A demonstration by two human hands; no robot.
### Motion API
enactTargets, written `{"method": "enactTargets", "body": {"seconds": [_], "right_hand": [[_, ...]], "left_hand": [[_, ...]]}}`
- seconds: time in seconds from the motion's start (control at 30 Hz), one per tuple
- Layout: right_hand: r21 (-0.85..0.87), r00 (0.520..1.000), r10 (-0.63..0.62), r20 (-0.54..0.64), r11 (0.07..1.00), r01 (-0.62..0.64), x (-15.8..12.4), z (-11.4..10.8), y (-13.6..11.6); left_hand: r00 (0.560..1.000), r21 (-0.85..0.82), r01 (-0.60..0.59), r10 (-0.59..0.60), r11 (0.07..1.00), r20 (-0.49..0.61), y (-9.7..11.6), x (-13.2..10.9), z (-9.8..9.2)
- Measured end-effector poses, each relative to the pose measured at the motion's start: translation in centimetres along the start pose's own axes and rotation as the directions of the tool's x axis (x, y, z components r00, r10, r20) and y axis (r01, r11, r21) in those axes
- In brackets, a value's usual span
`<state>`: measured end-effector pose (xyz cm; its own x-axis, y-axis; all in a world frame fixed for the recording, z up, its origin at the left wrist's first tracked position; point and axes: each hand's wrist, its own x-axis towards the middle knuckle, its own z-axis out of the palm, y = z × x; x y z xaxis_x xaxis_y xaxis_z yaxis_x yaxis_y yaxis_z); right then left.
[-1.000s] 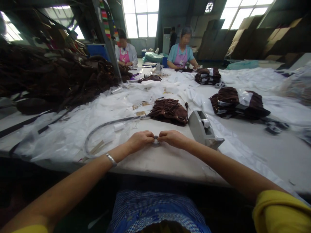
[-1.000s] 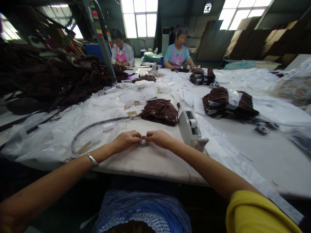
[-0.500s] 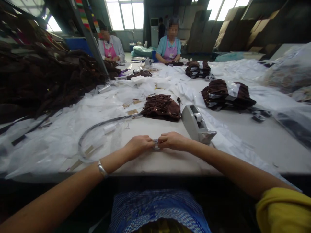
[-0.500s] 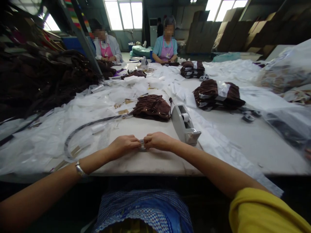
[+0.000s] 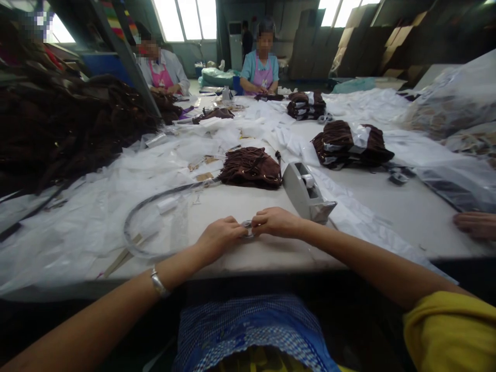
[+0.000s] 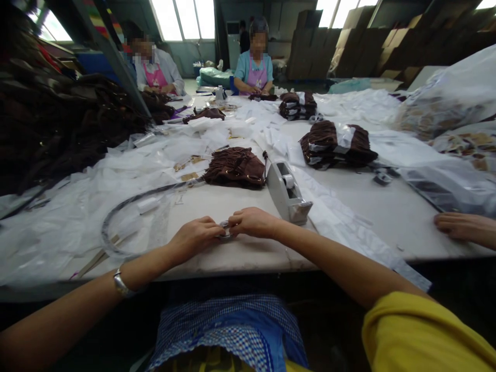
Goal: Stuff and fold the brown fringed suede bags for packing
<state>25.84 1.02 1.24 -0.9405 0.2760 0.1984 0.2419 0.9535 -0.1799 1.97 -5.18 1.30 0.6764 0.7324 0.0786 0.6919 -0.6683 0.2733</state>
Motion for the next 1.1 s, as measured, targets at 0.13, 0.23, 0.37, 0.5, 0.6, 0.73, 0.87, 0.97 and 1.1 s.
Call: {"method": "enactTargets", "body": {"seconds": [0.13,0.23,0.37,0.5,0.6,0.73,0.87,0.97,1.1], "right_hand": [[-0.047,0.987,0.162,-0.014,0.986,-0.162,-0.1,0.7,-1.6],[0.090,0.929,0.368,-0.035,0.927,-0.364,-0.2,1.5,-3.2],[0.235,0.945,0.327,0.010,0.918,-0.320,-0.7,1.3,-2.8],[0.163,0.996,0.082,0.031,0.983,-0.086,-1.1,0.4,-0.9],[0.065,0.997,0.077,0.003,0.995,-0.077,-1.3,0.2,-0.5],[-0.085,0.976,0.208,-0.066,0.973,-0.213,-1.7,0.8,-2.4],[0.013,0.940,0.335,-0.057,0.942,-0.335,-2.4,1.7,-3.8],[0.127,0.957,0.290,-0.012,0.950,-0.286,-2.9,1.4,-3.0],[0.133,0.988,0.149,0.043,0.979,-0.153,-3.2,0.2,-1.1]], "left_hand": [[0.950,-0.189,0.296,-0.309,0.936,-0.038,1.3,0.8,1.0],[0.931,-0.274,0.345,-0.363,0.898,-0.017,2.3,0.9,1.6],[0.998,-0.126,0.058,-0.060,0.990,-0.017,1.3,0.3,1.0],[0.962,0.007,-0.267,0.266,0.964,0.070,-0.8,0.9,-0.5],[0.975,0.049,-0.193,0.186,0.980,0.122,-0.9,2.2,-1.1],[0.991,-0.042,0.127,-0.126,0.991,0.043,1.1,3.3,0.1],[0.963,-0.123,0.270,-0.271,0.955,0.010,2.9,3.0,1.4],[0.992,-0.096,0.123,-0.120,0.988,0.032,2.5,2.4,0.6],[0.982,-0.012,-0.167,0.167,0.986,0.091,1.0,2.3,-1.0]]}}
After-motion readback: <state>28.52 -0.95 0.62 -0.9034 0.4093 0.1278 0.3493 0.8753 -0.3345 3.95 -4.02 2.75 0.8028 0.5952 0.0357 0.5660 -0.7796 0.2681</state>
